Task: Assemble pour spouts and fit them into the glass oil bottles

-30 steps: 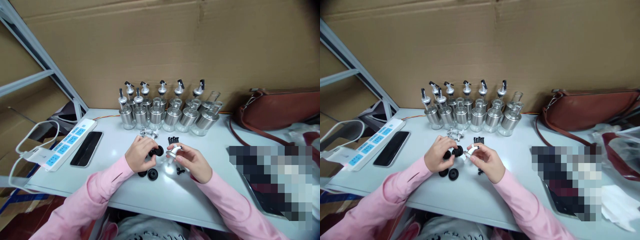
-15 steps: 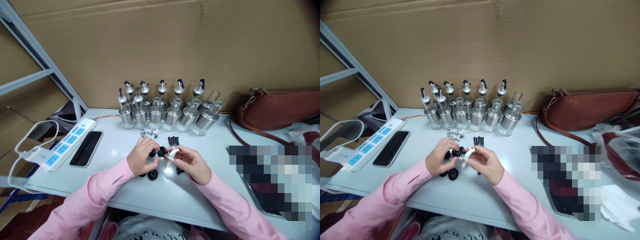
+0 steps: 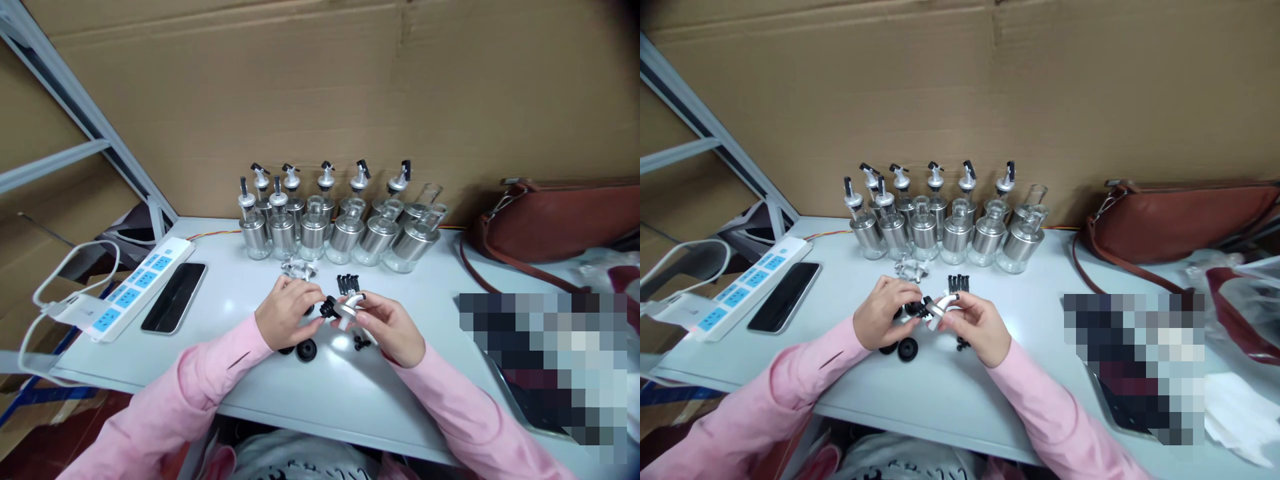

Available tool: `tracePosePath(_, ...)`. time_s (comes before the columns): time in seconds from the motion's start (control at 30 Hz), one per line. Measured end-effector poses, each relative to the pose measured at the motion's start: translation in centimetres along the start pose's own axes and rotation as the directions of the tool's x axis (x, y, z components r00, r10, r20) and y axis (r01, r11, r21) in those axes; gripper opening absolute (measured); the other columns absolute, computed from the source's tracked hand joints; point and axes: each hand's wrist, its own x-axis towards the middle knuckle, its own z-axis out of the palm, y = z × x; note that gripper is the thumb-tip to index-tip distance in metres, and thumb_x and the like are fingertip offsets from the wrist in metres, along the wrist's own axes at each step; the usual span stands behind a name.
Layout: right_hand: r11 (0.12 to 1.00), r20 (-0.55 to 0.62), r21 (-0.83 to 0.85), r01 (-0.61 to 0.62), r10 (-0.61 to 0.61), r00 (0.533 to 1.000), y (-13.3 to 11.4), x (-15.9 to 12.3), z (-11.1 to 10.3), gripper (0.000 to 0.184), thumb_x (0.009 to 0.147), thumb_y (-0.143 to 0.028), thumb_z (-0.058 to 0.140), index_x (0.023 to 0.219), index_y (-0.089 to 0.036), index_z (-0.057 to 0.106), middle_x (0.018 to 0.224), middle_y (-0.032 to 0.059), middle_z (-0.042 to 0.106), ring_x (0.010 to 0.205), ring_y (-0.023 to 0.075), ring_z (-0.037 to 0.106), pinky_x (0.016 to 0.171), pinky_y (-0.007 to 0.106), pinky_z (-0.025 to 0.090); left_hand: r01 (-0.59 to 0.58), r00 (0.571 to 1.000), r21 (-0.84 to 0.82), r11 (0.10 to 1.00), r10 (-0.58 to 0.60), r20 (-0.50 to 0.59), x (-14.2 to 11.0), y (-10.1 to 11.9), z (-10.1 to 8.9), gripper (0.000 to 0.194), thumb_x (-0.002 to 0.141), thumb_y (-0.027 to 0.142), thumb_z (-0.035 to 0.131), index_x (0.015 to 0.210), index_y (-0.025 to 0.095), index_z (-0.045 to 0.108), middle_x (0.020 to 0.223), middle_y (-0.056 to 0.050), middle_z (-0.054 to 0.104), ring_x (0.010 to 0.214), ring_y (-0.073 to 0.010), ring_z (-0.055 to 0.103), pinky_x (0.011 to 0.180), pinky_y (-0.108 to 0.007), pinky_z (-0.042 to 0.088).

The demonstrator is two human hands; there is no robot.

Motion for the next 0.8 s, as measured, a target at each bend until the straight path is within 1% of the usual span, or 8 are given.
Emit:
tracePosePath(0.07,0.999,-0.007,0.049,-0.005,0.005,1.000,0.0,0.1,0.0,0.040,0.063,-0.052,0.069,0.082,-0.017,0.063,0.073,0.0059,0.068,0.060,0.0173,0.065,0.062,0.032,0.054,-0.072,0.996,0.053,0.996,0.075,-0.056,0.0,0.0,0.0,0.014,0.084,0.018,0.044,0.097,0.018,0.048,0.092,-0.005,0.062,0.079,-0.0156,0.056,0.070,-0.031,0.036)
tracePosePath(0.17,0.995,0.009,0.095,-0.015,0.014,1.000,0.2,0.2,-0.2,0.038,0.064,-0.050,0.068,0.080,-0.017,0.064,0.072,0.0059,0.067,0.063,0.0181,0.065,0.061,0.031,0.053,-0.175,0.977,0.109,0.979,0.186,-0.101,0.3,0.1,-0.1,0.016,0.088,0.013,0.039,0.095,0.020,0.052,0.086,-0.003,0.063,0.076,-0.0136,0.056,0.067,-0.028,0.038)
tracePosePath(0.27,0.994,0.032,0.108,-0.020,0.016,0.999,0.5,0.2,-0.4,0.033,0.066,-0.047,0.068,0.080,-0.017,0.065,0.071,0.0052,0.067,0.065,0.0173,0.065,0.062,0.030,0.053,-0.218,0.966,0.132,0.967,0.233,-0.112,0.5,0.2,-0.3,0.017,0.090,0.015,0.038,0.094,0.020,0.055,0.084,-0.003,0.064,0.075,-0.0132,0.057,0.066,-0.027,0.040)
tracePosePath(0.43,0.986,0.042,0.159,-0.049,0.042,0.998,0.4,0.3,-0.5,0.033,0.064,-0.044,0.071,0.080,-0.016,0.065,0.070,0.0036,0.067,0.057,0.0142,0.063,0.060,0.028,0.053,-0.215,0.971,0.137,0.967,0.226,-0.073,0.4,-0.1,-0.3,0.019,0.091,0.013,0.037,0.093,0.018,0.056,0.083,-0.002,0.065,0.072,-0.0115,0.057,0.067,-0.026,0.040)
tracePosePath(0.53,0.981,0.032,0.166,-0.100,0.096,0.995,0.1,0.3,-0.5,0.036,0.059,-0.045,0.074,0.077,-0.016,0.064,0.071,0.0028,0.066,0.049,0.0128,0.061,0.051,0.026,0.051,-0.215,0.972,0.147,0.966,0.226,-0.063,0.3,-0.1,-0.3,0.020,0.091,0.012,0.037,0.091,0.018,0.056,0.084,-0.002,0.066,0.068,-0.0108,0.056,0.068,-0.028,0.039)
tracePosePath(0.6,0.977,0.035,0.171,-0.129,0.125,0.992,-0.2,0.3,-0.5,0.037,0.058,-0.046,0.074,0.076,-0.015,0.063,0.064,0.0012,0.064,0.046,0.0126,0.061,0.048,0.025,0.048,-0.218,0.971,0.149,0.965,0.229,-0.067,0.3,-0.1,-0.3,0.019,0.090,0.012,0.038,0.091,0.019,0.055,0.083,-0.002,0.066,0.066,-0.0105,0.056,0.069,-0.028,0.039)
tracePosePath(0.7,0.967,0.045,0.200,-0.157,0.151,0.987,-0.5,0.2,-0.6,0.038,0.058,-0.047,0.074,0.075,-0.015,0.062,0.056,-0.0007,0.061,0.047,0.0137,0.061,0.049,0.025,0.048,-0.205,0.971,0.147,0.968,0.221,-0.095,0.4,0.1,-0.2,0.015,0.088,0.012,0.041,0.089,0.019,0.054,0.079,-0.001,0.066,0.063,-0.0098,0.055,0.069,-0.028,0.038)
tracePosePath(0.8,0.962,0.045,0.223,-0.155,0.148,0.988,-0.6,0.2,-0.7,0.037,0.058,-0.046,0.074,0.076,-0.016,0.063,0.062,0.0008,0.063,0.049,0.0140,0.061,0.051,0.027,0.049,-0.196,0.972,0.130,0.972,0.210,-0.107,0.3,0.1,-0.2,0.011,0.086,0.012,0.044,0.089,0.018,0.052,0.078,-0.001,0.066,0.062,-0.0100,0.055,0.070,-0.029,0.039)
